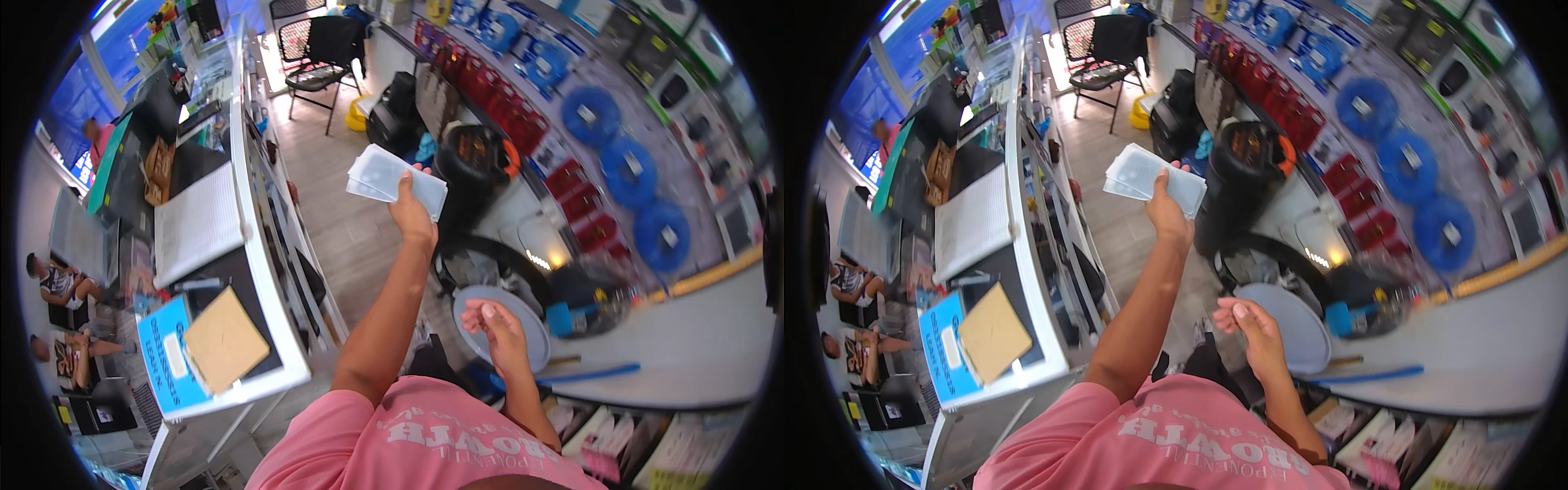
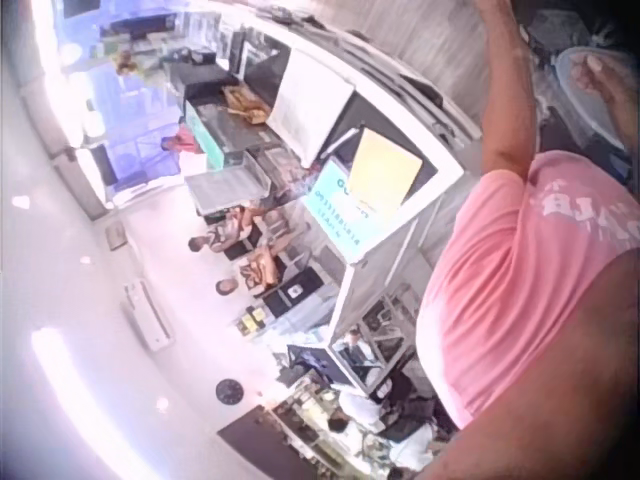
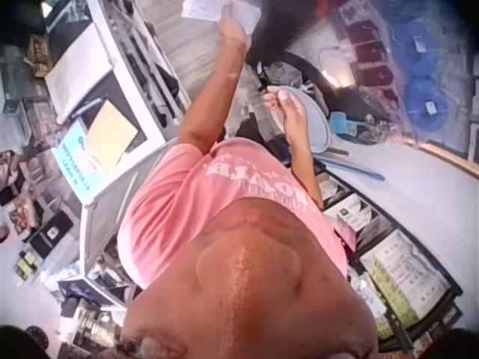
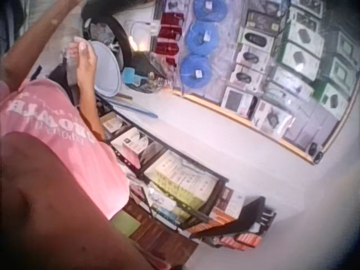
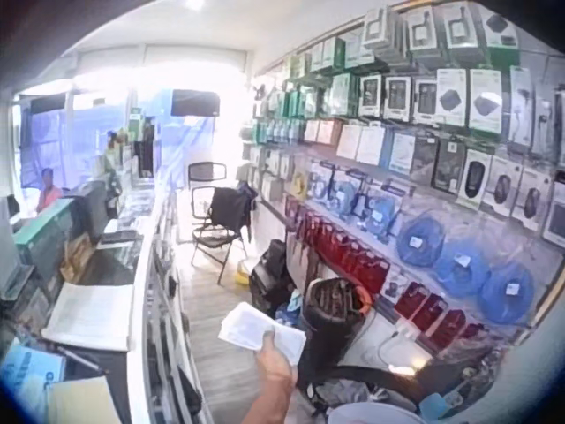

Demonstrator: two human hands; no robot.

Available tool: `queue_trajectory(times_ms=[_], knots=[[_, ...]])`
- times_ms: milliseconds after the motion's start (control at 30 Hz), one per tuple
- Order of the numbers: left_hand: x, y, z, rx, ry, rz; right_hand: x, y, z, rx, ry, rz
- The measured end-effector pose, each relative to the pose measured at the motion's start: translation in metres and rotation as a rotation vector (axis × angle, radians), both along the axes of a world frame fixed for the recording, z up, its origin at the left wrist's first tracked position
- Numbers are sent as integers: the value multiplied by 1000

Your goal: The person picks up a stack of white papers from a glass display counter, walks to a desk area, and sorts through them while interacting with a seated coworker. They then return to the counter and place the papers back inside the display case.

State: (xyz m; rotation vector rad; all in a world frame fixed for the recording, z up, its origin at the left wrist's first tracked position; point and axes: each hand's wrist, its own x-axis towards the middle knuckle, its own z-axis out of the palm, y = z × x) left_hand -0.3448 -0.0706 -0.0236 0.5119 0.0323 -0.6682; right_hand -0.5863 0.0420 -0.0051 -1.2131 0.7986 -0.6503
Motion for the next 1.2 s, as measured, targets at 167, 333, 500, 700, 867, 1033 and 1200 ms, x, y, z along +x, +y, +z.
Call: queue_trajectory(times_ms=[167, 333, 500, 700, 867, 1033, 1200], knots=[[108, -83, -27, 170, -267, 9, 92, -151, -32, 90, -37, 124], [203, -65, -51, 490, -366, 51, 213, -262, -29, 109, -20, 369], [320, -85, -82, 710, -361, 7, 340, -347, -88, 302, -37, 379], [528, -191, -82, 735, -417, -110, 557, -469, -129, 285, 66, 294], [671, -262, -4, 647, -486, -130, 734, -570, -100, 60, 142, 315], [763, -277, 53, 490, -254, 54, 928, -683, -129, -90, 219, 458], [857, -301, 55, 624, -170, 360, 1196, -783, -173, -399, 239, 580]])
